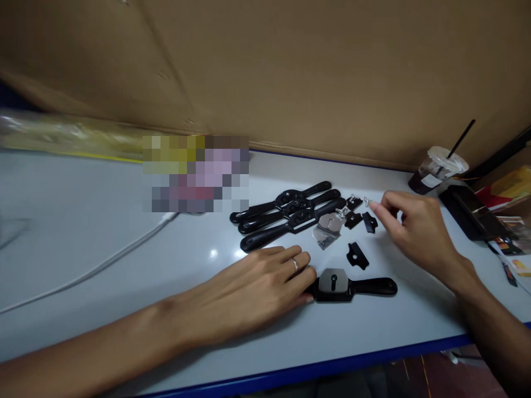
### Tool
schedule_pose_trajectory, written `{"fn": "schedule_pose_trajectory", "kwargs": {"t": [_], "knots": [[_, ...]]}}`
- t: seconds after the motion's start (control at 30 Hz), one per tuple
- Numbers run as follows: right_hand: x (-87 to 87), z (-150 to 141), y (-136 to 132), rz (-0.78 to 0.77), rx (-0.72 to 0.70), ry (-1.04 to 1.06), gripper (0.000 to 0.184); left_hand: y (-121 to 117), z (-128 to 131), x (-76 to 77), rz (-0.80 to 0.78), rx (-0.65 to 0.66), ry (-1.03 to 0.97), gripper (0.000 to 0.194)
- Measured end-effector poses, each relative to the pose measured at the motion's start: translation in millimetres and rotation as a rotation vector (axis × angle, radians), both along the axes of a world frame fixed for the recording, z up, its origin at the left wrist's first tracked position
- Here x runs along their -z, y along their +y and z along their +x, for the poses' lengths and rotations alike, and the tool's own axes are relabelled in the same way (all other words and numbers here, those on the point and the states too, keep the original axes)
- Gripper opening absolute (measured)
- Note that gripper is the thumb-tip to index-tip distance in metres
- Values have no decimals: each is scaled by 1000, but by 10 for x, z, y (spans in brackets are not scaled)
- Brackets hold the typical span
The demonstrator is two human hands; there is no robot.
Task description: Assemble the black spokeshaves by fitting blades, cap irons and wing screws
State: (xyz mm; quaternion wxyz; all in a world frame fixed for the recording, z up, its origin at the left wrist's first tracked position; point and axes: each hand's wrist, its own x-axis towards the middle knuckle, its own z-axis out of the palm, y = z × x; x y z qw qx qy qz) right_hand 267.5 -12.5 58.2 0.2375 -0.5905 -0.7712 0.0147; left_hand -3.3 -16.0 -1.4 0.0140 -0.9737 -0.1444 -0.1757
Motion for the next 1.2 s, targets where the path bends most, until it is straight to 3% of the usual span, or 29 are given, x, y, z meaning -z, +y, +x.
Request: {"fn": "schedule_pose_trajectory", "kwargs": {"t": [0.13,0.27,0.4,0.7,0.8,1.0,1.2], "knots": [[35,97,104,12,81,-81,42,-2,-5,9,7,-3,4,21],[175,146,215,-7,59,-140,15,-1,1,15,9,-9,7,21],[289,284,369,-21,145,-166,22,4,6,24,6,-8,-19,23],[452,349,584,-133,142,-65,17,-1,-9,52,-12,-5,-13,16],[457,338,572,-160,117,-50,8,0,3,27,-25,-6,-42,19],[430,369,548,-143,126,-3,9,-1,4,14,-14,-5,-33,19],[219,235,446,-227,74,196,10,4,2,27,9,-8,14,14]]}}
